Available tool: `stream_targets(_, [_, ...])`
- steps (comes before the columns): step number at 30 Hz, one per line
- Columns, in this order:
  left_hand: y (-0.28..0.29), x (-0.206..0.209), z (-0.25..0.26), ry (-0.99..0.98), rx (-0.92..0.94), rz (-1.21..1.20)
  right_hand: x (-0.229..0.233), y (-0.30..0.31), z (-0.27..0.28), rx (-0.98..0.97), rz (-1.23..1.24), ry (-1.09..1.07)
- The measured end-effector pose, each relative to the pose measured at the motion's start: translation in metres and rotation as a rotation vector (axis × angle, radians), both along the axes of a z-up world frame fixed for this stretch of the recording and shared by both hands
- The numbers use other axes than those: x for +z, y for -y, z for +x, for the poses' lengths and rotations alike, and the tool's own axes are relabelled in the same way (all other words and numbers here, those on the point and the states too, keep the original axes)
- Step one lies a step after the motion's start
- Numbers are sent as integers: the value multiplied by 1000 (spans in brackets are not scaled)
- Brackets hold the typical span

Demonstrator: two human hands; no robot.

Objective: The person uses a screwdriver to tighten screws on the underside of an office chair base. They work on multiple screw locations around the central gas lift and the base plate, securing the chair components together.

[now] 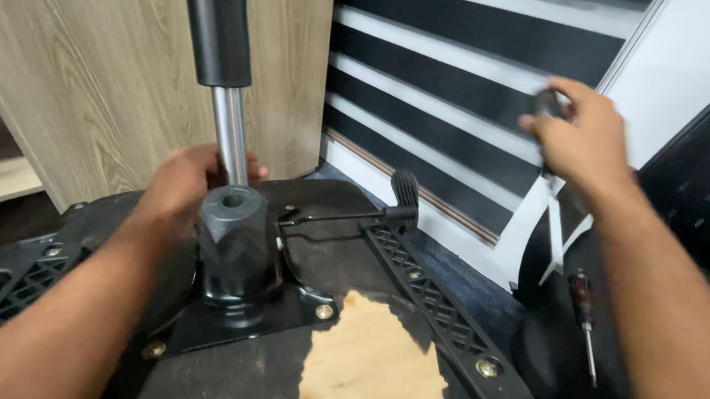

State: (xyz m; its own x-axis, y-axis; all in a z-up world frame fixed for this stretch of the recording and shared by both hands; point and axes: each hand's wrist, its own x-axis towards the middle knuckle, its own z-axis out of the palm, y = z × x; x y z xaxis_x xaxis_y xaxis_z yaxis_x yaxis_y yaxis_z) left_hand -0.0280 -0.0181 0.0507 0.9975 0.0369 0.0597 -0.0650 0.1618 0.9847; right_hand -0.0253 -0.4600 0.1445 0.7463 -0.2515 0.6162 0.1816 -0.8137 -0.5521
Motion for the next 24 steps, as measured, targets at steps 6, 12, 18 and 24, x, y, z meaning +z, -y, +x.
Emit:
stream_targets(6, [13,33,-19,147,4,50,-53,78,-43,-299,-232,-243])
stream_targets(12, [19,38,-23,166,45,110,-104,113,-51,-318,-231,-270])
stream_targets(18, [6,64,-13,248,118,423,-131,114,-62,-321,-197,-390])
stream_targets(24, [19,102,-37,127,245,1358,-153,107,-78,-327,-80,-291])
